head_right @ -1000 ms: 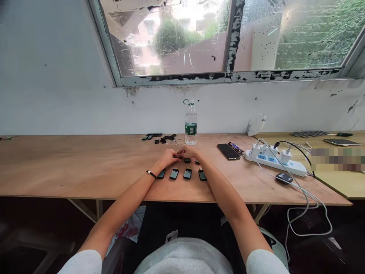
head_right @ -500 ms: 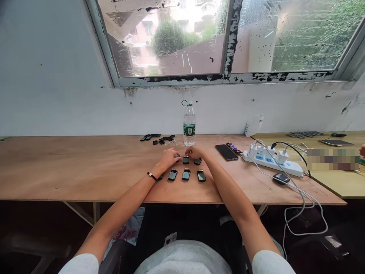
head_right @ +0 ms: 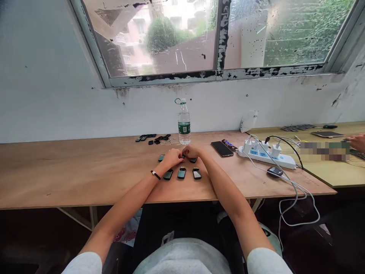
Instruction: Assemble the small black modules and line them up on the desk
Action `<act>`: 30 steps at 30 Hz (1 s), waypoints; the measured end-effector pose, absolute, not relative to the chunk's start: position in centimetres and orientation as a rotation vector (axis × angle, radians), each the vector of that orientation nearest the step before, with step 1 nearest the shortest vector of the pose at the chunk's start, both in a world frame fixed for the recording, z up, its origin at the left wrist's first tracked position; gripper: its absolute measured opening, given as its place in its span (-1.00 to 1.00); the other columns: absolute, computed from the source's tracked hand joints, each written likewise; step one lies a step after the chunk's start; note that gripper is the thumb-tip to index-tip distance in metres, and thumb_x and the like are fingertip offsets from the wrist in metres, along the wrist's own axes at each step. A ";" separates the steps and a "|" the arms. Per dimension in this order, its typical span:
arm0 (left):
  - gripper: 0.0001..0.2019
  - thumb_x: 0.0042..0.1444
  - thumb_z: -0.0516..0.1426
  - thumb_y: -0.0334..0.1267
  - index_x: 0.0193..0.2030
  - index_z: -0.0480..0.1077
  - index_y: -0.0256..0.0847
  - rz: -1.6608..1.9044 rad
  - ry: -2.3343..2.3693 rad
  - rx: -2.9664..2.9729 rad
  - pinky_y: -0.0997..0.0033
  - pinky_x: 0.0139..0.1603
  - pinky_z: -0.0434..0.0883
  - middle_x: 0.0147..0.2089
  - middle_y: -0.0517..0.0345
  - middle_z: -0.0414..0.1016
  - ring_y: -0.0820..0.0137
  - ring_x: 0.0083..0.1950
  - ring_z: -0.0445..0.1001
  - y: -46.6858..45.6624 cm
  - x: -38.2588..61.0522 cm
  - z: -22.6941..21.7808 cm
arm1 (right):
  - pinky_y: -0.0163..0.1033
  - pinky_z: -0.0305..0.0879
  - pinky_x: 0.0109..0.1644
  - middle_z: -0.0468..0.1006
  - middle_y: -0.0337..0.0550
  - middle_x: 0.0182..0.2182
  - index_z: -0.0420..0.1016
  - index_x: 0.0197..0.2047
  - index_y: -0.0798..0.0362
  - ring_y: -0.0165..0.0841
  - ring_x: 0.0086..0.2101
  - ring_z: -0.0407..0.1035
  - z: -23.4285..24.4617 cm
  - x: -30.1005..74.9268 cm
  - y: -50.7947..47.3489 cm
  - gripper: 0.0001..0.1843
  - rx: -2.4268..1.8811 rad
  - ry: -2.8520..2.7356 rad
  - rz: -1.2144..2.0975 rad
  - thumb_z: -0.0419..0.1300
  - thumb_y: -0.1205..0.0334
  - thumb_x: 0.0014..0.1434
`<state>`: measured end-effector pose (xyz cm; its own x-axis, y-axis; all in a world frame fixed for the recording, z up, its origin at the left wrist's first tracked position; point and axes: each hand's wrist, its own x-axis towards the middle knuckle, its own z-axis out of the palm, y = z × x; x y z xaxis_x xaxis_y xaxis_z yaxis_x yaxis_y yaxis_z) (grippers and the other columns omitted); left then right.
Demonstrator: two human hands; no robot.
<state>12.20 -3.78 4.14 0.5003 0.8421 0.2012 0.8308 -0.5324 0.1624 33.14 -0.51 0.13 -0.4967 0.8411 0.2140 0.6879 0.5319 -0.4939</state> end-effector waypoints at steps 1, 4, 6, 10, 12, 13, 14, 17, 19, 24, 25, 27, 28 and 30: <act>-0.86 0.16 0.29 -0.20 -0.29 0.65 -0.22 0.411 1.487 2.679 0.37 -0.29 0.34 -0.27 -0.05 0.66 0.25 -0.28 0.56 -3.7 12.0 4.0 | -0.22 0.45 0.04 0.67 -0.19 -0.07 0.62 0.11 -0.14 -0.12 0.04 0.47 -0.3 33.3 -0.9 -0.63 -1.276 -2.310 0.481 0.27 0.25 0.23; -0.89 0.12 0.26 -0.30 -0.32 0.64 -0.23 0.426 1.452 2.673 0.38 -0.30 0.32 -0.31 -0.04 0.65 0.28 -0.32 0.54 -3.5 11.4 3.9 | -0.27 0.44 0.06 0.66 -0.23 -0.03 0.60 0.14 -0.15 -0.16 0.08 0.45 -1.0 33.6 -1.6 -0.63 -1.389 -2.213 0.457 0.28 0.25 0.27; -0.88 0.08 0.23 -0.36 -0.33 0.64 -0.24 0.427 1.433 2.668 0.38 -0.31 0.32 -0.33 -0.04 0.65 0.28 -0.33 0.53 -3.4 11.1 3.9 | -0.27 0.45 0.05 0.65 -0.17 -0.03 0.61 0.11 -0.03 -0.18 0.04 0.47 -0.9 33.7 -1.5 -0.70 -1.455 -2.185 0.437 0.28 0.19 0.33; -0.85 0.04 0.22 -0.41 -0.31 0.65 -0.25 0.461 1.426 2.654 0.40 -0.29 0.32 -0.30 -0.02 0.66 0.29 -0.30 0.53 -3.3 10.8 3.9 | -0.04 0.52 0.06 0.54 -0.05 0.07 0.53 0.13 0.12 -0.16 -0.02 0.49 0.6 33.9 -0.4 -0.63 -1.617 -2.104 0.384 0.24 0.04 0.42; -0.87 0.07 0.22 -0.39 -0.30 0.64 -0.24 0.492 1.411 2.640 0.41 -0.30 0.32 -0.28 -0.01 0.66 0.31 -0.30 0.53 -3.3 10.8 3.8 | 0.04 0.50 0.09 0.49 -0.03 0.12 0.48 0.19 0.11 -0.13 0.02 0.47 1.4 34.3 0.2 -0.59 -1.720 -2.031 0.341 0.25 0.03 0.42; -0.88 0.08 0.23 -0.37 -0.30 0.64 -0.24 0.502 1.404 2.633 0.41 -0.31 0.31 -0.27 -0.01 0.66 0.31 -0.29 0.53 -3.2 10.8 3.7 | 0.06 0.48 0.12 0.47 0.00 0.15 0.46 0.22 0.10 -0.12 0.06 0.45 1.7 34.6 0.4 -0.57 -1.775 -1.985 0.316 0.25 0.04 0.42; -0.89 0.09 0.24 -0.35 -0.30 0.63 -0.25 0.507 1.399 2.626 0.41 -0.32 0.30 -0.26 -0.01 0.66 0.31 -0.28 0.53 -3.2 10.8 3.7 | 0.09 0.44 0.16 0.44 0.04 0.19 0.43 0.25 0.10 -0.09 0.10 0.42 1.9 35.0 0.6 -0.55 -1.831 -1.935 0.290 0.24 0.04 0.42; -0.91 0.10 0.26 -0.33 -0.29 0.62 -0.24 0.529 1.390 2.608 0.42 -0.34 0.28 -0.19 -0.02 0.67 0.31 -0.26 0.54 -3.1 10.7 3.5 | 0.25 0.27 0.26 0.26 0.29 0.30 0.31 0.34 0.16 0.10 0.24 0.25 1.9 36.2 0.4 -0.43 -1.981 -1.783 0.231 0.22 0.06 0.39; -0.92 0.10 0.26 -0.32 -0.31 0.62 -0.24 0.534 1.386 2.597 0.42 -0.36 0.28 -0.20 -0.01 0.67 0.31 -0.27 0.54 -3.1 10.6 3.5 | 0.36 0.19 0.26 0.16 0.39 0.33 0.26 0.37 0.19 0.22 0.29 0.14 1.6 36.7 0.1 -0.39 -2.077 -1.679 0.208 0.20 0.11 0.35; -0.93 0.10 0.26 -0.34 -0.34 0.61 -0.22 0.536 1.398 2.577 0.42 -0.34 0.30 -0.24 0.01 0.65 0.32 -0.28 0.54 -3.7 10.6 3.8 | 0.38 0.10 0.32 0.22 0.29 0.31 0.28 0.37 0.10 0.18 0.29 0.17 1.8 38.4 0.5 -0.39 -2.135 -1.520 0.138 0.15 0.08 0.32; -0.93 0.11 0.25 -0.35 -0.34 0.60 -0.21 0.541 1.399 2.577 0.42 -0.34 0.30 -0.23 0.02 0.65 0.32 -0.27 0.54 -3.8 10.6 3.9 | 0.33 0.09 0.35 0.24 0.27 0.30 0.29 0.37 0.10 0.15 0.28 0.20 2.0 39.4 0.6 -0.39 -2.101 -1.496 0.133 0.14 0.06 0.32; -0.93 0.12 0.24 -0.36 -0.34 0.60 -0.21 0.542 1.402 2.585 0.41 -0.35 0.30 -0.18 0.02 0.65 0.31 -0.24 0.55 -4.0 10.6 4.0 | 0.17 0.14 0.39 0.28 0.25 0.30 0.34 0.34 0.11 0.06 0.27 0.25 2.2 42.1 0.5 -0.43 -2.003 -1.475 0.166 0.10 0.10 0.32; -0.93 0.12 0.24 -0.36 -0.34 0.60 -0.22 0.538 1.405 2.590 0.41 -0.34 0.30 -0.16 0.01 0.65 0.31 -0.23 0.55 -4.0 10.7 4.0 | 0.06 0.15 0.40 0.32 0.24 0.28 0.38 0.31 0.14 0.02 0.28 0.24 2.1 43.8 0.2 -0.46 -1.946 -1.505 0.184 0.08 0.17 0.31; -0.93 0.13 0.25 -0.34 -0.35 0.60 -0.23 0.525 1.417 2.595 0.41 -0.33 0.32 -0.14 -0.01 0.65 0.30 -0.22 0.55 -3.9 10.7 4.0 | -0.04 0.15 0.42 0.36 0.19 0.29 0.35 0.34 0.14 -0.07 0.32 0.21 1.7 47.3 -0.7 -0.42 -1.794 -1.638 0.252 0.04 0.27 0.27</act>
